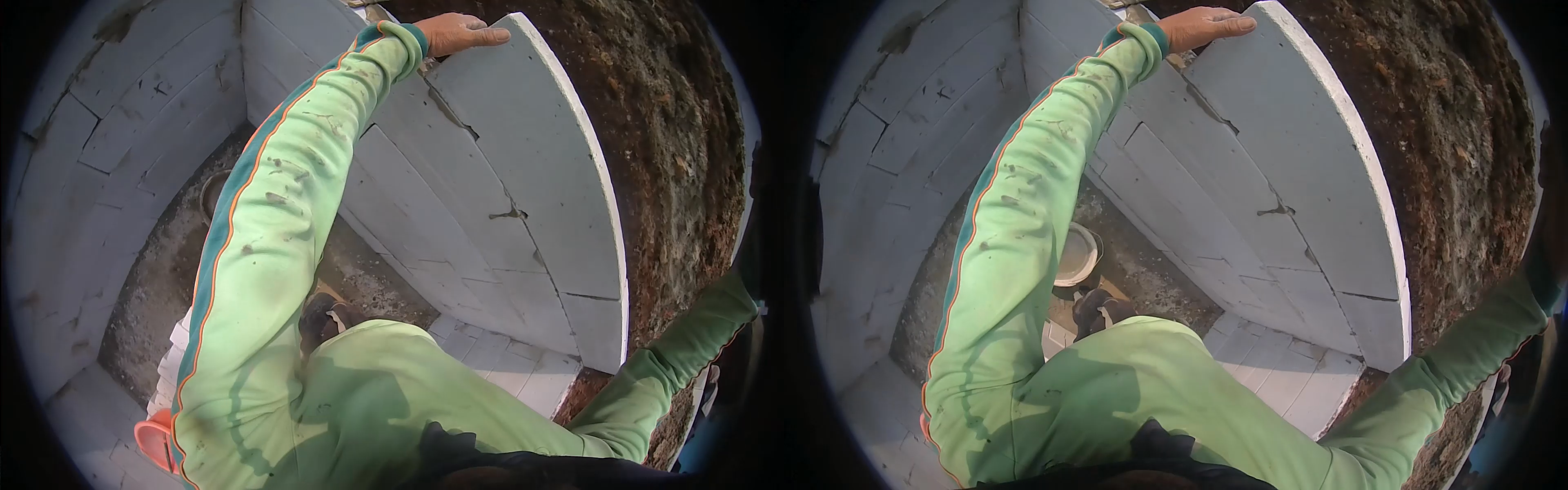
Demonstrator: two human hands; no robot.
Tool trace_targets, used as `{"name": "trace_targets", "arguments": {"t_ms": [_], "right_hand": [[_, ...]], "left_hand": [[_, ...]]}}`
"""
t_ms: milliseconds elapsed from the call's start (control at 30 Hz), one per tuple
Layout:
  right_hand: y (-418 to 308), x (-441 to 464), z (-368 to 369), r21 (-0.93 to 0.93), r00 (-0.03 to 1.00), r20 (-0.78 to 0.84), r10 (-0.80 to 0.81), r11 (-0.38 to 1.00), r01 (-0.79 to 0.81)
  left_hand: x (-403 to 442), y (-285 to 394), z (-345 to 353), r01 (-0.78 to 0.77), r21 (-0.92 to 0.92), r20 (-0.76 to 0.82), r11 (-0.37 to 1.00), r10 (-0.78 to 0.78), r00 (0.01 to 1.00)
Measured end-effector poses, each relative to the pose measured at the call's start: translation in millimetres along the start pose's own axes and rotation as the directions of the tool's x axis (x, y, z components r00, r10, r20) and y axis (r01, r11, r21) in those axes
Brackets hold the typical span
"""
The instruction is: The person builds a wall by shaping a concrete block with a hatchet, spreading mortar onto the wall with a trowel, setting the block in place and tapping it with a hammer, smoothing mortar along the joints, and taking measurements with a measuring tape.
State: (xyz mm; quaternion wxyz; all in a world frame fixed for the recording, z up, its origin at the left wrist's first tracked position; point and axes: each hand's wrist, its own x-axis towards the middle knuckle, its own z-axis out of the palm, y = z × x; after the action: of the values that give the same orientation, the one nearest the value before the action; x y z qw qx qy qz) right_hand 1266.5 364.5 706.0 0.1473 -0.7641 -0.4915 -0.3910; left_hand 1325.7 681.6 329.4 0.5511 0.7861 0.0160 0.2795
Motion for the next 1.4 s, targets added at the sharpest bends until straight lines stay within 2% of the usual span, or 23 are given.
{"name": "trace_targets", "arguments": {"t_ms": [67,167,200,233,333,433,500,567,667,700,733,767,800,867,933,1000,1033,1100,1133,1200,1267,1333,1400], "right_hand": [[6.8,-24.0,-7.9,-0.258,0.99,-0.089,0.109,0.957,-0.129],[131.4,-70.1,-16.7,0.135,0.961,0.074,0.268,0.952,-0.276],[127.9,-88.4,4.9,0.084,0.941,0.147,0.304,0.944,-0.318],[124.4,-106.7,26.4,0.025,0.915,0.219,0.338,0.936,-0.352],[134.3,-147.3,74.3,-0.083,0.819,0.456,0.348,0.933,-0.35],[155.6,-148.5,75.2,0.097,0.772,0.504,0.387,0.863,-0.495],[155.1,-144.4,69.5,0.208,0.846,0.356,0.396,0.849,-0.485],[146.8,-150.5,68.0,0.319,0.848,0.264,0.459,0.788,-0.526],[143.9,-173.6,71.2,0.126,0.777,0.501,0.381,0.856,-0.501],[143.2,-176.5,68.9,0.087,0.737,0.566,0.369,0.863,-0.498],[141.8,-175.5,58.7,0.089,0.745,0.568,0.35,0.874,-0.478],[141.3,-173.8,49.2,0.091,0.752,0.57,0.33,0.885,-0.457],[152.1,-178.6,32.3,0.067,0.806,0.517,0.289,0.925,-0.375],[157.7,-180.0,-7.6,-0.028,0.859,0.44,0.262,0.96,-0.279],[136.4,-159.8,-60.0,-0.11,0.855,0.417,0.308,0.951,-0.289],[148.8,-177.9,-99.2,-0.101,0.788,0.348,0.508,0.856,-0.507],[155.1,-188.9,-111.9,-0.077,0.848,0.298,0.439,0.896,-0.437],[157.6,-200.3,-129.5,-0.21,0.836,0.227,0.499,0.863,-0.459],[162.0,-203.0,-140.5,-0.307,0.816,0.202,0.542,0.826,-0.473],[176.2,-225.0,-145.5,-0.2,0.902,0.079,0.425,0.893,-0.403],[179.8,-238.7,-152.1,-0.167,0.904,0.024,0.426,0.894,-0.417],[173.2,-247.7,-157.3,-0.197,0.832,0.05,0.553,0.822,-0.534],[208.7,-275.5,-137.4,-0.26,0.869,0.093,0.487,0.854,-0.451]], "left_hand": [[-6.4,21.6,-2.9,0.026,0.055,0.071,0.998,-0.03,0.997],[12.1,-2.9,14.5,0.03,0.095,0.057,0.995,-0.035,0.998],[18.7,-13.8,21.3,0.024,0.098,0.021,0.995,-0.026,0.999],[5.8,12.6,-3.7,-0.01,-0.224,0.237,0.975,0.064,0.969],[3.5,10.7,6.1,-0.086,-0.125,0.119,0.988,0.101,0.988],[4.3,12.9,5.3,-0.07,-0.15,0.13,0.986,0.089,0.987],[1.3,9.9,0.3,-0.059,-0.154,0.142,0.986,0.082,0.986],[-5.2,4.9,-4.0,-0.041,-0.165,0.132,0.985,0.064,0.989],[-18.0,-3.4,-10.1,0.008,-0.191,0.075,0.982,0.006,0.997],[-17.9,16.0,-5.1,0.075,-0.058,0.095,0.995,-0.069,0.993],[-17.4,35.5,3.0,0.127,0.074,0.108,0.989,-0.135,0.985],[-14.6,30.8,2.2,0.132,0.041,0.12,0.99,-0.136,0.983],[-20.3,33.6,9.2,0.123,-0.046,0.022,0.991,-0.122,0.992],[-14.7,14.2,14.7,-0.135,0.014,-0.183,0.991,0.136,0.974],[-34.9,54.5,25.8,-0.303,0.473,-0.351,0.827,0.492,0.796],[-45.1,111.9,59.4,-0.541,0.503,-0.263,0.673,0.716,0.646],[-40.9,135.7,77.2,-0.601,0.542,-0.098,0.587,0.755,0.649],[-35.6,171.5,108.5,-0.706,0.592,0.223,0.39,0.762,0.608],[-34.6,187.2,128.8,-0.707,0.573,0.314,0.415,0.685,0.657],[-18.2,205.7,162.9,-0.709,0.57,0.475,0.416,0.537,0.697],[1.5,212.3,192.8,-0.719,0.589,0.6,0.369,0.396,0.695],[6.0,221.1,216.2,-0.677,0.627,0.616,0.385,0.285,0.734],[8.1,227.0,226.2,-0.659,0.646,0.624,0.385,0.231,0.747]]}}
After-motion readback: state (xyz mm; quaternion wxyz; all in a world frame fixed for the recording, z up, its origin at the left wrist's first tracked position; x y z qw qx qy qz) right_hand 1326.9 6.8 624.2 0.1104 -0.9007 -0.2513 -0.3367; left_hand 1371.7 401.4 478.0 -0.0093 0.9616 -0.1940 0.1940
